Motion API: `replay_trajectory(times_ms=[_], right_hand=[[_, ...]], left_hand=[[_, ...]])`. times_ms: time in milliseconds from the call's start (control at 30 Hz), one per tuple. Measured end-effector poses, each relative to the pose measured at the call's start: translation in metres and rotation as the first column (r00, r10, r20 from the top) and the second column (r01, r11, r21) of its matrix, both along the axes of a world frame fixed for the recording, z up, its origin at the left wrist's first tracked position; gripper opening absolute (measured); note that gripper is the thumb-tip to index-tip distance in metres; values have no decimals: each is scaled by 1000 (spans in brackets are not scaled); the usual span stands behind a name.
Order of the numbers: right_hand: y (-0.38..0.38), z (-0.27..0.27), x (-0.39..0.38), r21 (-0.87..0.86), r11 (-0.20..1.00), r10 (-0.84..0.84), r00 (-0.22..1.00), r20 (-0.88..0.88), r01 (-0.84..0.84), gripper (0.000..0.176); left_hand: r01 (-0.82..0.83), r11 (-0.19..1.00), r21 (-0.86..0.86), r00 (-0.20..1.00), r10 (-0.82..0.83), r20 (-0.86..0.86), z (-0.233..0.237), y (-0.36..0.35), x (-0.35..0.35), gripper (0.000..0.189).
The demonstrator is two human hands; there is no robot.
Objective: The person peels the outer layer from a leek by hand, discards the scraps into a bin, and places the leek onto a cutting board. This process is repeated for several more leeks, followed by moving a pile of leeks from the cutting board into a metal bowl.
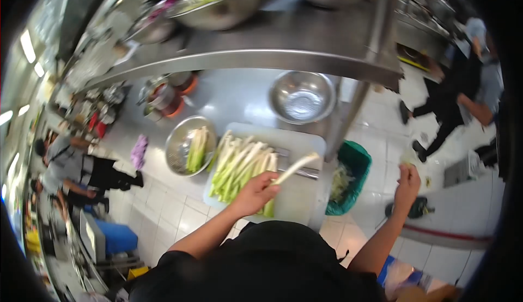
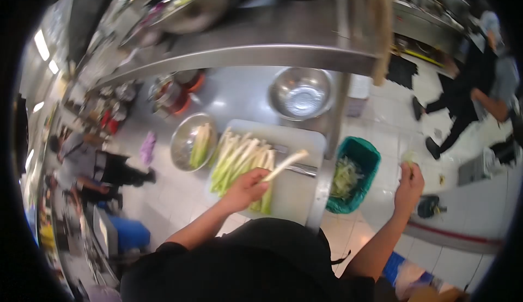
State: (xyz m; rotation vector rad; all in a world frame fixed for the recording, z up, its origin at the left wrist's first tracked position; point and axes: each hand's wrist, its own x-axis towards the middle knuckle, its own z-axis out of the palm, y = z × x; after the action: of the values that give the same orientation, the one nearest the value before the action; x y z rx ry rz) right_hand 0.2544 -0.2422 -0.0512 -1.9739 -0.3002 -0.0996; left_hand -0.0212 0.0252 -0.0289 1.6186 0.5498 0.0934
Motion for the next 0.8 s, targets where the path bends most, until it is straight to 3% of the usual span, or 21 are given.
replay_trajectory(times_ms=[33,67,100,133,200,233,300,333,400,467,500,533,633,800], right_hand=[[-3,-9,4,-89,996,11,999,34,-8,22],[-6,-13,5,-112,991,73,996,-57,-79,22],[0,-21,1,-138,985,110,993,35,-105,22],[4,-37,2,-255,956,149,989,-13,-148,25],[19,-70,-1,-293,934,171,976,-134,-203,35],[29,-71,-7,-397,892,153,970,-188,-218,38],[46,-81,-21,-355,915,118,967,-226,-194,43],[53,-88,-27,-352,916,117,968,-224,-192,43],[69,-103,-38,60,940,341,914,-221,-336,42],[86,-69,-64,585,661,695,677,-243,-470,48],[94,-44,-80,685,563,763,611,-213,-463,51],[101,-24,-93,771,455,822,544,-171,-445,54],[116,-6,-113,841,435,789,587,-183,-322,47],[126,-16,-114,864,386,776,621,-114,-323,40]], left_hand=[[-31,984,-177,999,26,-31,1,1,0,24],[6,981,-192,999,-13,-34,4,-1,3,24],[1,966,-260,1000,-7,-23,5,-4,5,23],[-9,946,-324,1000,5,-13,6,-6,7,22],[41,937,-346,999,-39,14,4,-11,10,22],[48,931,-363,999,-47,10,7,-14,12,21],[54,925,-376,998,-55,8,10,-20,14,20],[41,956,-290,999,-44,-4,11,-22,14,20],[26,980,-197,999,-30,-18,11,-23,14,20],[1,972,-236,1000,-2,-5,8,-22,14,22],[4,971,-240,1000,-6,-8,6,-24,14,22],[4,965,-261,1000,-3,7,3,-25,15,23],[2,945,-327,1000,0,5,7,-29,17,22],[6,914,-406,1000,-14,-18,15,-30,16,20]])
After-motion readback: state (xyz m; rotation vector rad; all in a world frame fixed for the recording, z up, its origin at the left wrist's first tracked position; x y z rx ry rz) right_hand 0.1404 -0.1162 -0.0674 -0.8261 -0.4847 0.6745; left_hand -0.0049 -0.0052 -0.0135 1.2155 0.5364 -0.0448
